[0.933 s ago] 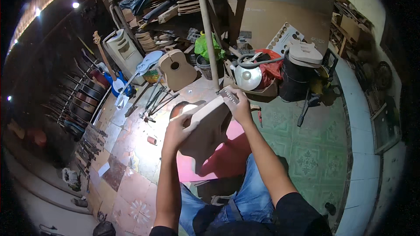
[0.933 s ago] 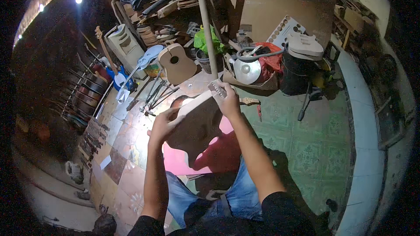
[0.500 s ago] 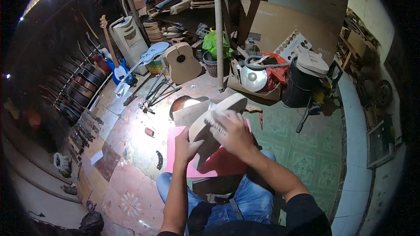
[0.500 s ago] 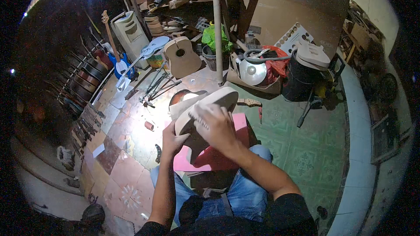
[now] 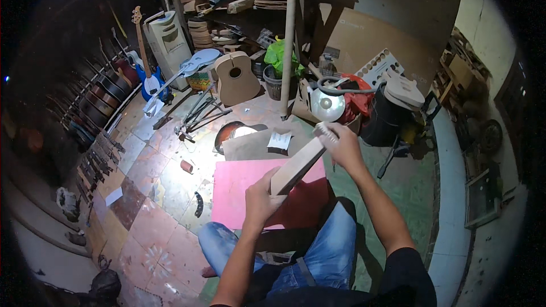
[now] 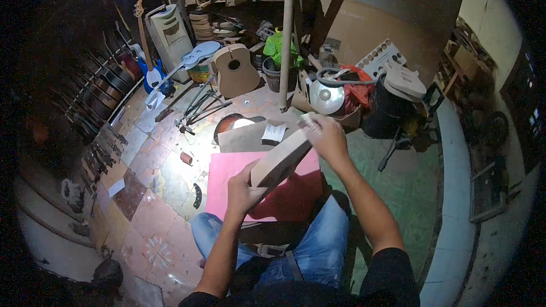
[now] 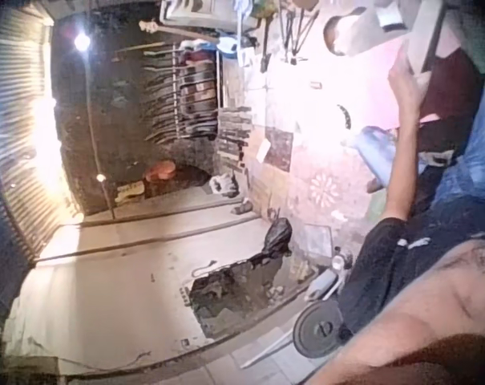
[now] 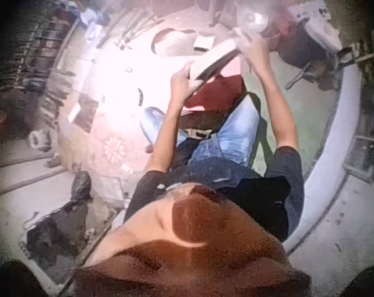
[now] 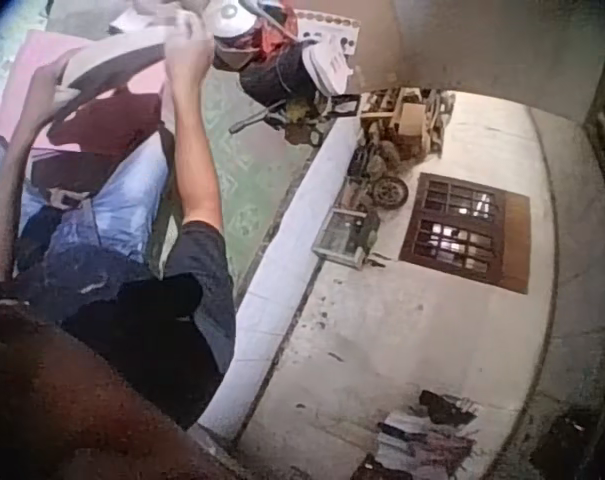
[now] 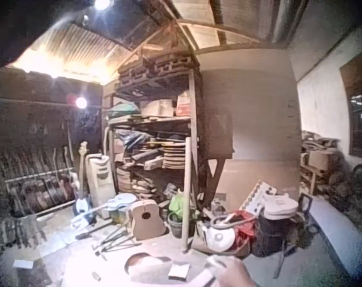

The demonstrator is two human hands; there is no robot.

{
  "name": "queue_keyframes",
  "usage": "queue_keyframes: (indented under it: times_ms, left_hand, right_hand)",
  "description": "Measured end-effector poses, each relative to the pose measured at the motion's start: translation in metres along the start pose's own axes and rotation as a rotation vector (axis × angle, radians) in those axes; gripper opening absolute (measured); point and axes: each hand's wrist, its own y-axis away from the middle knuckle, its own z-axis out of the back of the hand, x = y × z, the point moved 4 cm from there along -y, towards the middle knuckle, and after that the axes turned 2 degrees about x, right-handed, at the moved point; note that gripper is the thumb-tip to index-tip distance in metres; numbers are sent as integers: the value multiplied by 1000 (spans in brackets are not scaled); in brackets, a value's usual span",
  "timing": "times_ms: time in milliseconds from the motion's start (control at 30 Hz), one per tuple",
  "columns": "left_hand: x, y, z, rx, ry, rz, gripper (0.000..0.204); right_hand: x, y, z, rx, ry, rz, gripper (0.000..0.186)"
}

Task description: The person sands the curved edges of a wooden electric guitar body using a sanding block, frequently turning the body over to reach different sides.

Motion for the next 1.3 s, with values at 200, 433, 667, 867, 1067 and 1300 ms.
queue_keyframes:
  times_ms: [200,433,667,867,1067,1300]
  left_hand:
    - [-3,10,6,-22,19,-10,60]
    - [-7,10,-1,-1,18,7,60]
    - [-9,12,3,-10,54,-26,59]
    - [34,22,-15,-244,270,-19,56]
    - [9,8,4,-298,234,-155,59]
    - [-29,-13,17,-59,-24,-207,57]
  right_hand:
    - [74,53,-7,-107,101,333,32]
    - [-21,-4,-3,44,4,-131,36]
    - [-13,15,-9,-100,95,-14,48]
    - [-74,-37,-18,-2,-196,-203,41]
    - [-97,-25,-29,-37,-558,-222,43]
    - [-118,31,-78,-69,-742,-290,39]
